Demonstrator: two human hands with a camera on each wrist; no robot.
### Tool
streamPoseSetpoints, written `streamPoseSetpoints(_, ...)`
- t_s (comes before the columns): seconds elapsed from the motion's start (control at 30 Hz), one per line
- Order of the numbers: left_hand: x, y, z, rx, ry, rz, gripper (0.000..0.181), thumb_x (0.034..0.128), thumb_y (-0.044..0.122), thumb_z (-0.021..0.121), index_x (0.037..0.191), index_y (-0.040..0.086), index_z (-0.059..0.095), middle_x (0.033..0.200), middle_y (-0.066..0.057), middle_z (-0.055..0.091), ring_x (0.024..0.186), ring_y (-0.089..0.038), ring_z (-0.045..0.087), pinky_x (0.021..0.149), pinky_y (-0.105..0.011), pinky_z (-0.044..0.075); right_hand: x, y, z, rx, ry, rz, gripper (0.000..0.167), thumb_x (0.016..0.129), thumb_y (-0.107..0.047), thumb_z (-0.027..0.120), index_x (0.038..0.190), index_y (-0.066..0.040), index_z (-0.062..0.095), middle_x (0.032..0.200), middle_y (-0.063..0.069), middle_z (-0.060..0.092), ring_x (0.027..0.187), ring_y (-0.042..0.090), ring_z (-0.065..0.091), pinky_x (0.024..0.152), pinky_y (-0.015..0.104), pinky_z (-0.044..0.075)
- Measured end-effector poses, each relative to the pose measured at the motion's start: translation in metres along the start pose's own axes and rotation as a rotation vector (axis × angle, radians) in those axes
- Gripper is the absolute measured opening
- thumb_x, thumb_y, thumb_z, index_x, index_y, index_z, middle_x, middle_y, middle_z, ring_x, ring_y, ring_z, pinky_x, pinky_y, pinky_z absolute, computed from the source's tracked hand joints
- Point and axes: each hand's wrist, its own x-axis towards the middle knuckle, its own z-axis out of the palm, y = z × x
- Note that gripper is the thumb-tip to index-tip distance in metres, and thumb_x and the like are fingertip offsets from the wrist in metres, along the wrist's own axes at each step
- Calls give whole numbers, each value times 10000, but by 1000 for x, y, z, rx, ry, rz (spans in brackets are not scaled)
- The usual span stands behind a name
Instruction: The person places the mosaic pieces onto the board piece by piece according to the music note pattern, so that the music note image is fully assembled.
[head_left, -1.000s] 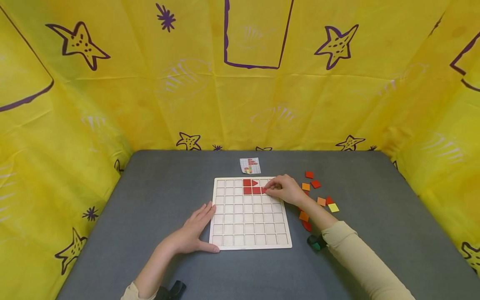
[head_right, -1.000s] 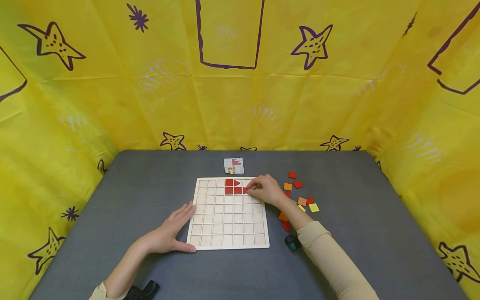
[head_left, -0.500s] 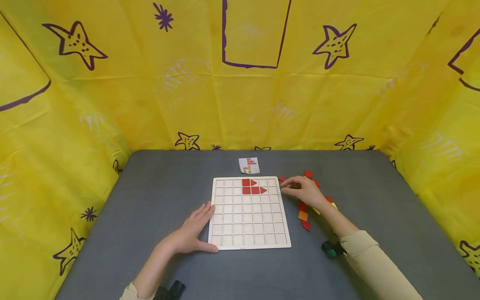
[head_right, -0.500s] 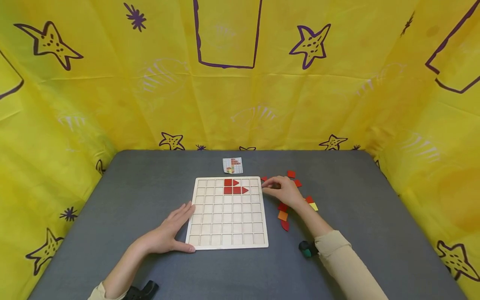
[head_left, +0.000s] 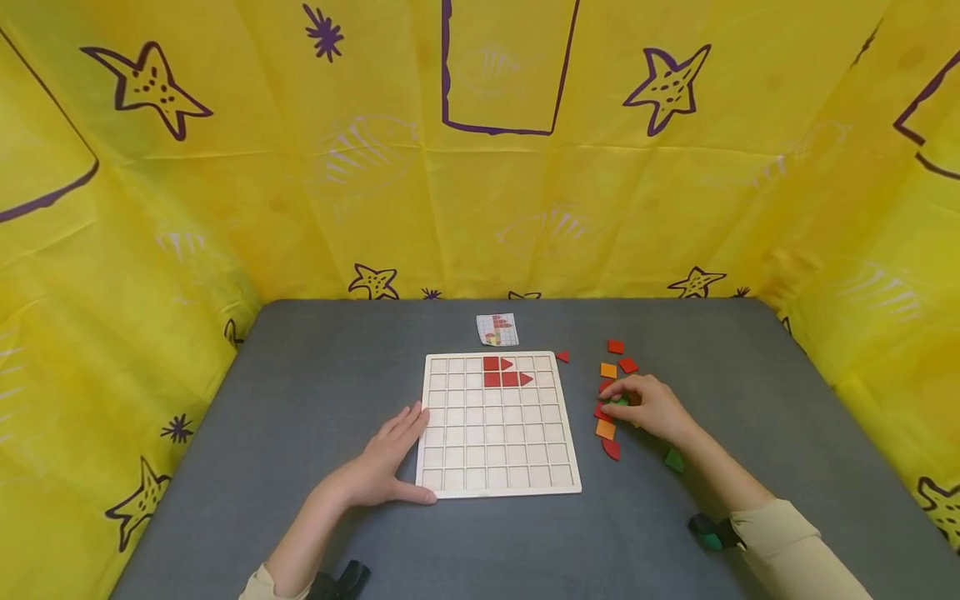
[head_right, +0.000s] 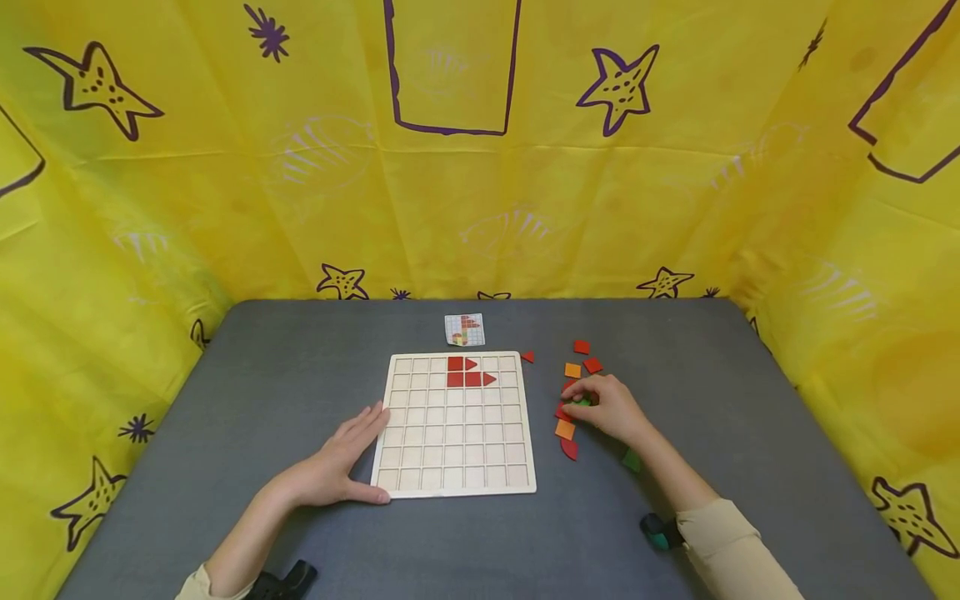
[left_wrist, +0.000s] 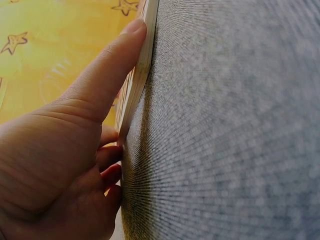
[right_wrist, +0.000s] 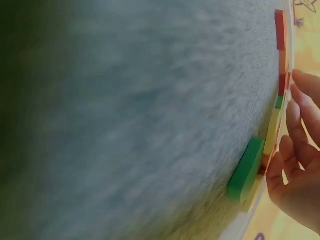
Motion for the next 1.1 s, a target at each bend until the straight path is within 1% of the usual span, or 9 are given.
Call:
streamPoseSetpoints(0.13, 0, 0, 0, 3, 1, 4, 1182, 710, 569, 804, 1543, 1, 186, 1612, -179, 115, 1471, -377, 74, 1109, -606, 167, -10, 2, -2, -57, 26, -38, 162, 812, -253, 804, 943, -171, 754, 835, -50, 613, 819, 185, 449, 700, 342, 360)
streamPoseSetpoints(0.27, 0, 0, 0, -2, 0, -3, 1182, 709, 565, 807, 1542, 1, 188, 1612, -181, 112, 1470, -379, 75, 1109, -608, 163, -17, 3, -3, -87, 47, -72, 173, 799, -229, 815, 949, -168, 754, 826, -63, 616, 833, 187, 453, 726, 360, 352)
streamPoseSetpoints(0.43, 0, 1, 0, -4, -1, -16, 1188, 706, 571, 806, 1545, 6, 183, 1614, -178, 105, 1472, -376, 70, 1110, -610, 159, -18, 1, -2, -112, 52, -92, 213, 786, -257, 828, 959, -162, 748, 843, -67, 633, 863, 196, 474, 759, 383, 372)
streamPoseSetpoints(0.6, 0, 0, 0, 0, 3, -10, 1192, 703, 579, 804, 1544, 5, 185, 1614, -177, 106, 1471, -380, 75, 1108, -611, 164, -18, -3, 0, -145, 48, -117, 231, 763, -247, 846, 943, -154, 735, 851, -60, 639, 867, 197, 467, 770, 387, 374)
streamPoseSetpoints(0.73, 1, -1, 1, 5, 5, -7, 1195, 699, 585, 804, 1544, 8, 188, 1615, -174, 107, 1470, -380, 80, 1108, -610, 169, -17, -4, 1, -148, 44, -86, 227, 765, -241, 845, 941, -149, 734, 837, -56, 618, 866, 189, 465, 772, 384, 377)
streamPoseSetpoints(0.93, 1, -1, 1, 1, 4, -9, 1196, 698, 586, 804, 1545, 10, 187, 1615, -171, 107, 1471, -376, 76, 1109, -611, 163, -17, -6, 2, -135, 38, -35, 244, 780, -278, 834, 962, -141, 745, 836, -54, 598, 887, 206, 481, 772, 402, 388)
streamPoseSetpoints(1.1, 0, 0, 1, 5, -1, -8, 1191, 704, 581, 803, 1546, 11, 184, 1616, -168, 106, 1473, -371, 73, 1112, -604, 164, -18, -6, 4, -86, 78, -23, 243, 777, -273, 837, 967, -144, 757, 830, -48, 616, 892, 207, 494, 765, 386, 401)
